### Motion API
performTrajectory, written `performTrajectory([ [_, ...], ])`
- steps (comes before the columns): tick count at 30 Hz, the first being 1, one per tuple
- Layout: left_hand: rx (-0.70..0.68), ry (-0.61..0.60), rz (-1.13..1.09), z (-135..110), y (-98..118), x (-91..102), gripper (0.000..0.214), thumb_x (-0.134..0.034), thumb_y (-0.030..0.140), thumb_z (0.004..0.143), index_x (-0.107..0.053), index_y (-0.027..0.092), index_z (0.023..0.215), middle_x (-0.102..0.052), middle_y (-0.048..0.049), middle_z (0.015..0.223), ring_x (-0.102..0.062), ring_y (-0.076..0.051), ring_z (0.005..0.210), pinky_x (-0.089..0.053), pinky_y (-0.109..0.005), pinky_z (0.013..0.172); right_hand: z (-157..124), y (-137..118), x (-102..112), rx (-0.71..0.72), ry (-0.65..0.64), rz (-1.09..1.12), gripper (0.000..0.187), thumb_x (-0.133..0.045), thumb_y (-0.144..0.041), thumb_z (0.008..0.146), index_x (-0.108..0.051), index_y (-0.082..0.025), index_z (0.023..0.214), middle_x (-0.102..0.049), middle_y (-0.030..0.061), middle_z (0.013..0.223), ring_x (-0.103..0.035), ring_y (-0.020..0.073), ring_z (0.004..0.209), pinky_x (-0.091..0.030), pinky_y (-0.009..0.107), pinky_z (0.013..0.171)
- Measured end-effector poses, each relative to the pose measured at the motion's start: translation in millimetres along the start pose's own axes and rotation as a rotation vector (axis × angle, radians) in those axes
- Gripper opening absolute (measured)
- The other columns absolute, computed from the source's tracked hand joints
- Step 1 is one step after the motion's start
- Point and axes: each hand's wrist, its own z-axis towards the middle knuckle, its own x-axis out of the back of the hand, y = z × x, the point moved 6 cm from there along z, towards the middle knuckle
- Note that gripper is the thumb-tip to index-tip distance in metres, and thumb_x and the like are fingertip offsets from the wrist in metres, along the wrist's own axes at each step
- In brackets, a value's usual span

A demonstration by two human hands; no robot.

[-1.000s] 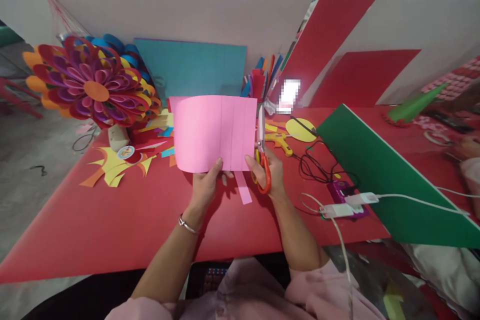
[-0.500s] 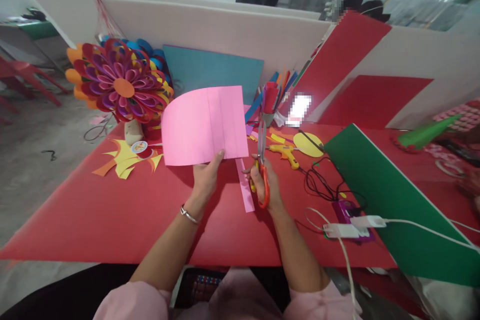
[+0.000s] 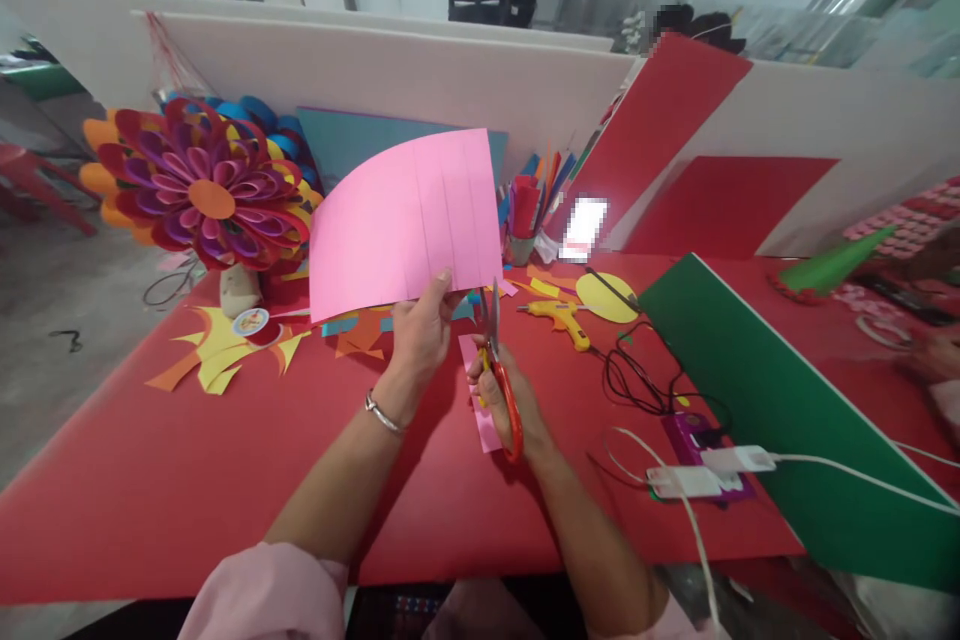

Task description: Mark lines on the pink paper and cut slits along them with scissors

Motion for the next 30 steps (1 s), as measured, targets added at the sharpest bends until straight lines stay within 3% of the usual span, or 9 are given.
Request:
performTrajectory([
  [3,0.069,-0.05,-0.05,-4,-4,-4.7,0.034,-0.092,0.035,0.063,-0.063,0.018,0.067,-0.067,0.0017,0.066,-0.073,-0.017,0.076,-0.061,-0.039,0.089,1,1,-1,0.004,-0.021,0.035,0.056,-0.053,-0.064,0.101,-0.053,-0.029,0.146,-0.065,0.004,0.097,-0.064,0.0192,0.082,-0.057,0.032,0.077],
  [7,0.136,-0.083,-0.122,-11,-9,-8.9,0.031,-0.093,0.03,0.062,-0.07,0.017,0.078,-0.077,-0.0024,0.082,-0.076,-0.019,0.085,-0.062,-0.038,0.091,0,-3,1,0.014,-0.008,0.034,0.061,-0.053,-0.066,0.1,-0.053,-0.025,0.145,-0.063,0.0044,0.096,-0.062,0.0189,0.08,-0.056,0.032,0.075],
  [12,0.136,-0.063,-0.165,-18,-11,-10.6,0.029,-0.094,0.023,0.061,-0.073,0.016,0.079,-0.078,-0.0015,0.077,-0.075,-0.017,0.078,-0.062,-0.036,0.091,1,-4,6,-0.002,0.011,0.016,0.065,-0.051,-0.07,0.099,-0.053,-0.025,0.146,-0.062,0.0029,0.093,-0.058,0.0169,0.074,-0.053,0.03,0.068],
  [17,0.148,-0.071,-0.179,-22,-17,-11.1,0.028,-0.093,0.022,0.066,-0.077,0.016,0.088,-0.081,-0.0046,0.09,-0.077,-0.02,0.085,-0.062,-0.036,0.091,1,-2,9,0.004,0.026,0.009,0.068,-0.051,-0.073,0.098,-0.053,-0.026,0.146,-0.063,0.0041,0.094,-0.06,0.0181,0.074,-0.054,0.032,0.069],
  [24,0.137,-0.093,-0.168,-24,-22,-11.2,0.031,-0.095,0.023,0.065,-0.077,0.015,0.089,-0.081,-0.0069,0.09,-0.077,-0.021,0.089,-0.063,-0.033,0.086,1,-3,11,0.004,0.043,0.012,0.064,-0.052,-0.072,0.098,-0.055,-0.026,0.143,-0.064,0.0055,0.098,-0.061,0.0183,0.076,-0.053,0.03,0.063],
  [30,0.158,-0.029,-0.138,-26,-23,-9.0,0.029,-0.097,0.026,0.061,-0.072,0.014,0.069,-0.073,-0.0017,0.069,-0.071,-0.015,0.068,-0.063,-0.031,0.077,2,-7,12,-0.003,0.053,-0.039,0.066,-0.05,-0.075,0.097,-0.054,-0.025,0.14,-0.065,0.0064,0.099,-0.062,0.0188,0.076,-0.052,0.029,0.06],
])
